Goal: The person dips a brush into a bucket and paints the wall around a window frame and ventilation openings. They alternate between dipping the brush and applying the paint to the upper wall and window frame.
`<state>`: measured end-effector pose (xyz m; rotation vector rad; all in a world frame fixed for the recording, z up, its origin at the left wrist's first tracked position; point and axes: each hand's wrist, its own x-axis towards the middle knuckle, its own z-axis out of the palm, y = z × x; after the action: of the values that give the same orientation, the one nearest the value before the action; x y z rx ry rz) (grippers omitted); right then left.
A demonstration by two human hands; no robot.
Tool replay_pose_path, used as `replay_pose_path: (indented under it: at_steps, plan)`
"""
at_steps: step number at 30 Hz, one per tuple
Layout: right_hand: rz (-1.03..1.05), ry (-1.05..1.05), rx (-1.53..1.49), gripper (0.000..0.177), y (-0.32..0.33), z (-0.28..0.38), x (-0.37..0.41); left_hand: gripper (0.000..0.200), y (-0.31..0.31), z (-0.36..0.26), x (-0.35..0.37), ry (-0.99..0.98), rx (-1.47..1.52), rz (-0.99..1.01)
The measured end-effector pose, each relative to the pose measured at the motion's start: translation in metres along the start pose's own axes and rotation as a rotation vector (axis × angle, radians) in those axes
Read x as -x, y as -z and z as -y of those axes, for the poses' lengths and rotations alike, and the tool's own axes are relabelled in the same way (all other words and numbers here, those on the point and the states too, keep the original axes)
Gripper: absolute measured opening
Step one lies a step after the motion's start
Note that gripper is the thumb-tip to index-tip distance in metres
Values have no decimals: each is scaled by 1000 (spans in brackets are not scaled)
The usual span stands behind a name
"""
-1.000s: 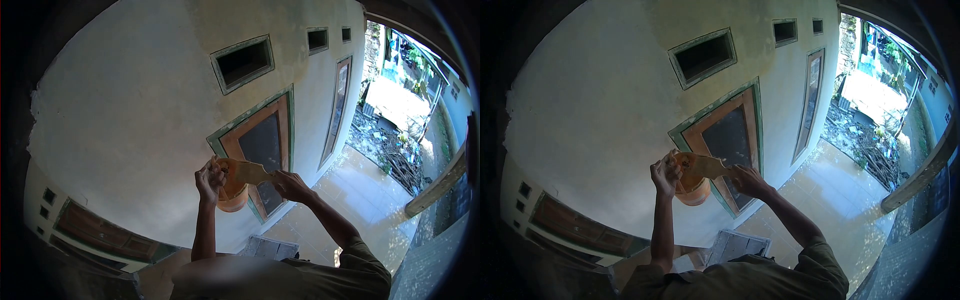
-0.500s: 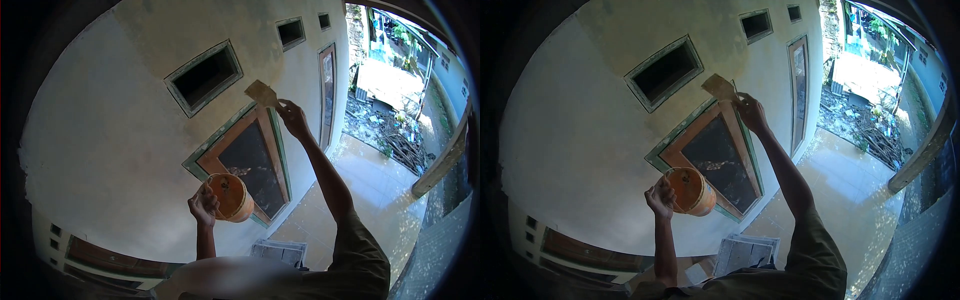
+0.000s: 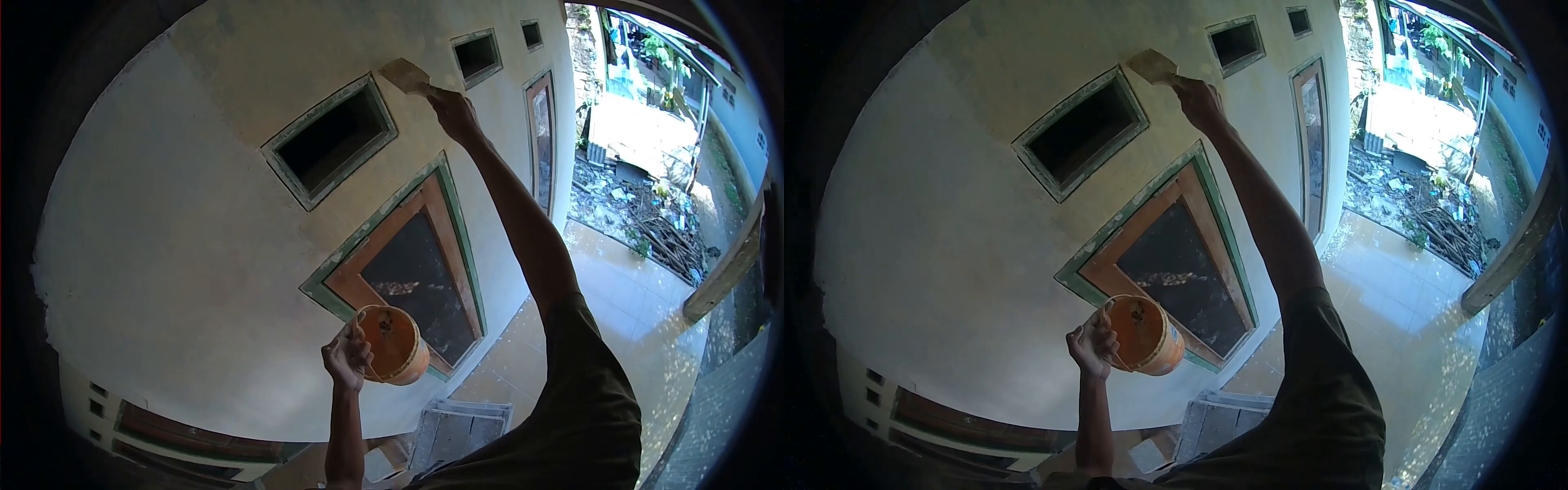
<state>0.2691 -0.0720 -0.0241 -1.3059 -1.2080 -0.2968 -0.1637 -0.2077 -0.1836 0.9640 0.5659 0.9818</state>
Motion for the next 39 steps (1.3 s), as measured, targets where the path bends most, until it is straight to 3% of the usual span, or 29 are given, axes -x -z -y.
replay_pose_path:
  at_steps: [5, 7, 14, 20, 22, 29, 39]
  plan:
    - [-7, 77, -2, 28, -13, -6, -6, 82, 8, 2, -1, 16, -13, 4]
    - [147, -34, 106, 29, -10, 3, -7, 82, 13, 1, 0, 22, -8, 8]
    - [288, -88, 220, 24, -3, 3, -12, 82, 17, 4, 1, 15, -32, -23]
    - [246, -3, 301, 25, -11, -23, 9, 81, 23, 12, 1, 16, -4, -75]
    - [370, -76, 304, 21, -8, -22, 16, 81, 24, 12, 2, 13, -4, -69]
    - [370, -106, 337, 25, -13, -35, 45, 82, 25, 11, 12, -1, -6, -58]
    - [576, -163, 491, 19, -3, -54, 89, 80, 33, 11, 23, -14, 10, -50]
